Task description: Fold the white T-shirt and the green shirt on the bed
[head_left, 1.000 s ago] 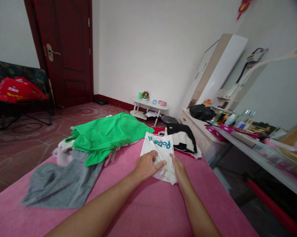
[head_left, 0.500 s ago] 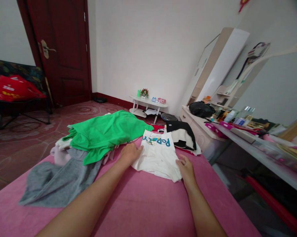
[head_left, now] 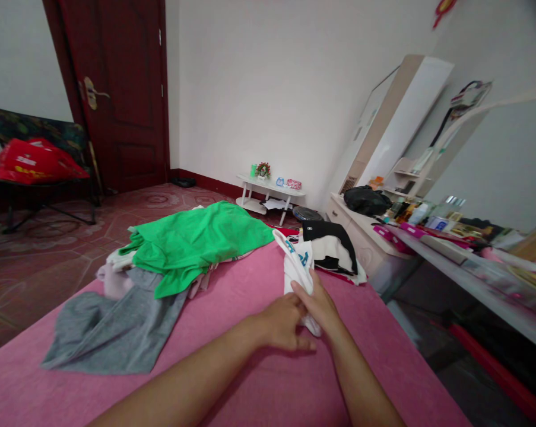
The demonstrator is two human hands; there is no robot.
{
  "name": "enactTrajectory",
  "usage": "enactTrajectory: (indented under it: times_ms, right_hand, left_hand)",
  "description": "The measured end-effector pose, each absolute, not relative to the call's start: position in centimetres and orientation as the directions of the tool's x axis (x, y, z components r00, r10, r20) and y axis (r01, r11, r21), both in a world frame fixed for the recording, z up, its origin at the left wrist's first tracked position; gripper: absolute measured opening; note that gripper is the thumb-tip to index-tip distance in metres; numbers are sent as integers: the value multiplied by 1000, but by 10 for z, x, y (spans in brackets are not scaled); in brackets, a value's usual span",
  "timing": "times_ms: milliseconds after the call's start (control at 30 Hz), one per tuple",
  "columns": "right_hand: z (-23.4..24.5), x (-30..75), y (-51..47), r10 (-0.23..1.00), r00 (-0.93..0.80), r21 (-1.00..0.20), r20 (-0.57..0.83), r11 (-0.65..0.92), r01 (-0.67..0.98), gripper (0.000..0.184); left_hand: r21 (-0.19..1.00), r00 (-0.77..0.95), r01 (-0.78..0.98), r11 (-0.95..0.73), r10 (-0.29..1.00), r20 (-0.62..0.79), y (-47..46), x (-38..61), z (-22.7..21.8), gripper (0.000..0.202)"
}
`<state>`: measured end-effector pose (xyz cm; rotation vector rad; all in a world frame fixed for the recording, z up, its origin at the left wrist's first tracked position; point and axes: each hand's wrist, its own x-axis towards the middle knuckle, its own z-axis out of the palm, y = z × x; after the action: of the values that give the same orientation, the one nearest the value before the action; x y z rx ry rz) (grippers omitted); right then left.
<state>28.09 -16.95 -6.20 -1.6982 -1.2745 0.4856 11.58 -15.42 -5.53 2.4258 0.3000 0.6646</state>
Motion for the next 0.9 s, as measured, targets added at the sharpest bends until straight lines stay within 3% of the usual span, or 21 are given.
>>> enactTrajectory:
  times_ms: [100,167,267,333,533,733,900]
  right_hand:
    - [-68,283,-161,906,359,-810,225,-31,586,67]
    - [-73,286,-156,922,324,-849,212,9,529,54]
    - [-73,285,-156,922,301,-854,245,58,517,44]
    - [-62,279,-163,921,279,-836,274,85,542,42]
    - [15,280,-172,964,159,-816,214,87,571,44]
    - [104,340,-113,829,316,-485,461,-62,872,49]
    - [127,383,-58,682,444,-259,580,-362,895,48]
  left_hand:
    - [680,845,-12,-733,356,399,-159,121,-73,33]
    - [801,756,8,-599,528,387,-149,122,-83,26]
    - [940,479,73,-334,838,261,-125,119,-96,33]
    - [963,347,98,-252,915,205,-111,117,-101,36]
    - [942,351,96,-321,897,270,-107,116,-109,34]
    - [889,395,195,-414,863,315,-113,118,-109,37]
    - [857,403,291,-425,867,293,-112,119,-108,38]
